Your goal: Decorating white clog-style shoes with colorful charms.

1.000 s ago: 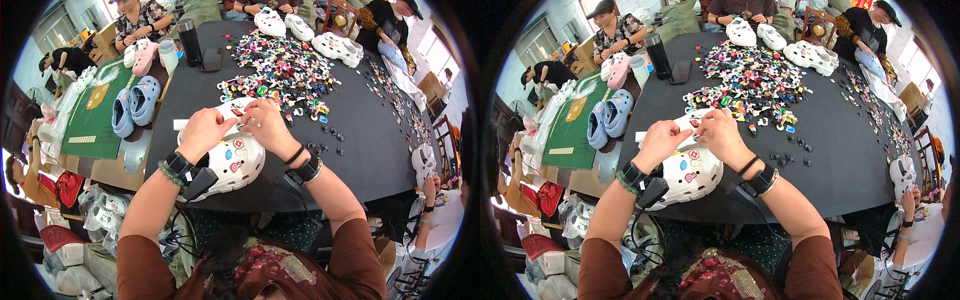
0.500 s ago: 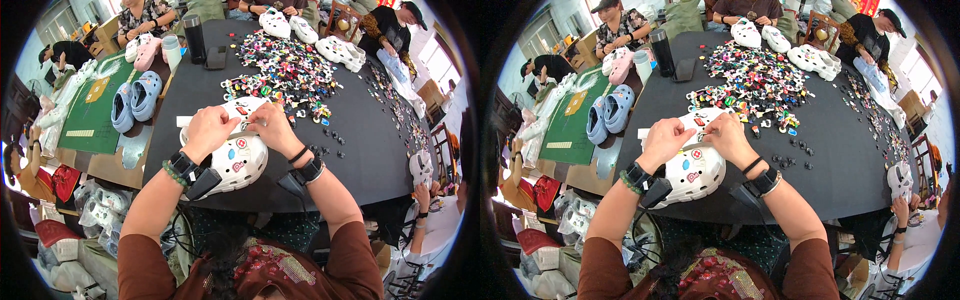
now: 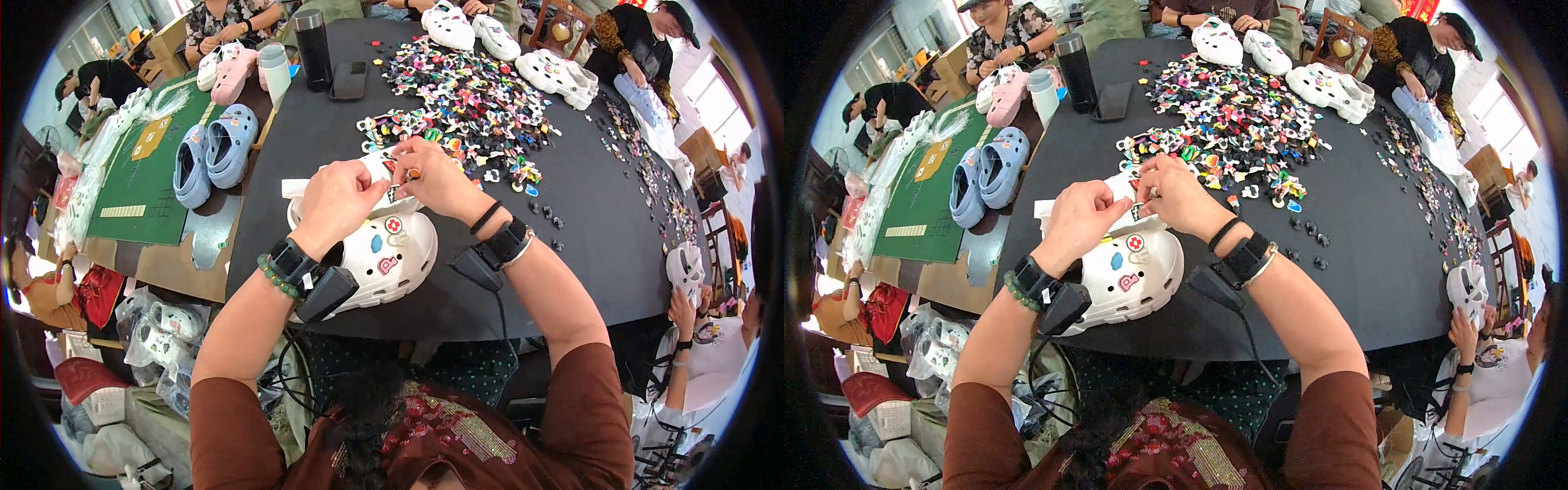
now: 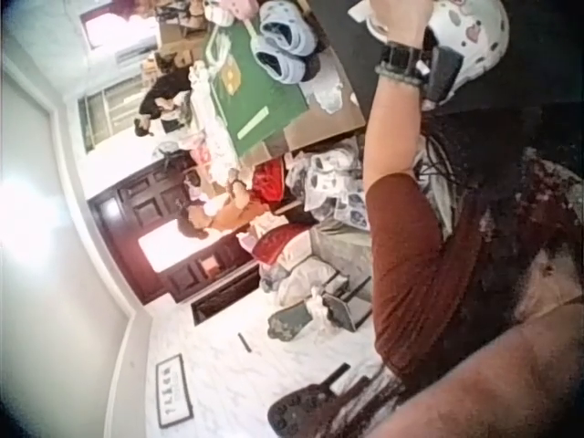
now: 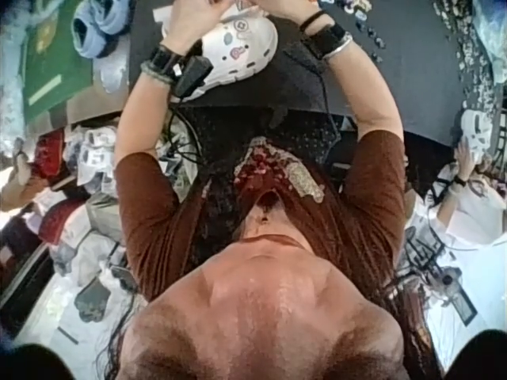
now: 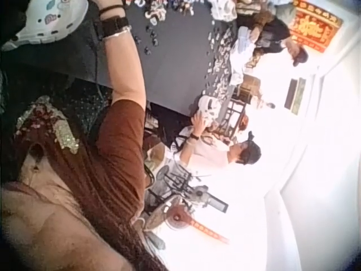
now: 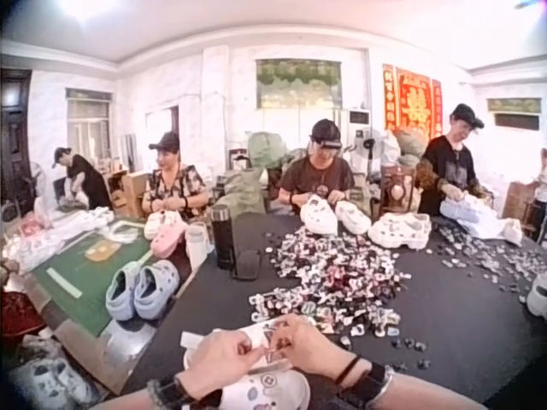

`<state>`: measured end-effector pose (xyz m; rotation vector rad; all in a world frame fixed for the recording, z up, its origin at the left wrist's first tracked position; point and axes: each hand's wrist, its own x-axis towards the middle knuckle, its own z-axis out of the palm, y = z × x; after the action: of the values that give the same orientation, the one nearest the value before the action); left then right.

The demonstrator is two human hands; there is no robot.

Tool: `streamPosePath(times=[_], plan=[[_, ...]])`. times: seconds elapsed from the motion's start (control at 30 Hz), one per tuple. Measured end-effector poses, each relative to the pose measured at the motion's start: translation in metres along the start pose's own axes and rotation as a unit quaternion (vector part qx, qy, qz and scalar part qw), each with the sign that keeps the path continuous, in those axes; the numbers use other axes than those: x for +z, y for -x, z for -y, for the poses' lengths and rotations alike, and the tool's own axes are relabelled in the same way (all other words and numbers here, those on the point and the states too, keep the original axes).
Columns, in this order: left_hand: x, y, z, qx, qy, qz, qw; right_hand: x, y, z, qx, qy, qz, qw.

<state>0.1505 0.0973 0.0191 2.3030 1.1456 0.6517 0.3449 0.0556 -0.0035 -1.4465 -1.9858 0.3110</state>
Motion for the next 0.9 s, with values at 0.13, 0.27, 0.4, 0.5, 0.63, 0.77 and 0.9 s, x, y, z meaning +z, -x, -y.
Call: streamPosePath(times=[0.13,0.27,0.4,0.5,0.63,0.77,0.9], plan=[[-0.002,0.001,-0.001,-0.003,0.004,0.007,1.000,-0.007,-0.005,0.006,0.033,0.011,-0.035,0.999],[0.000,0.001,0.000,0.011,0.004,0.001,1.000,-0.011,-0.012,0.002,0.127,-0.095,0.071,0.985],[0.001,0.000,0.001,0.011,0.017,0.004,1.000,-0.013,-0.017,0.000,0.099,-0.140,0.080,0.982],[0.001,-0.002,0.002,0.017,0.007,0.004,1.000,-0.015,-0.023,0.002,0.124,-0.137,0.102,0.978],[0.001,-0.002,0.001,0.019,0.011,0.000,1.000,-0.016,-0.025,-0.006,0.134,-0.160,0.119,0.971],[0.000,-0.001,0.001,0.015,0.000,-0.001,1.000,-0.021,-0.023,-0.014,0.089,-0.224,0.185,0.953],[0.000,0.000,0.000,0.019,-0.003,-0.009,1.000,-0.019,-0.019,-0.019,0.073,-0.251,0.197,0.945]])
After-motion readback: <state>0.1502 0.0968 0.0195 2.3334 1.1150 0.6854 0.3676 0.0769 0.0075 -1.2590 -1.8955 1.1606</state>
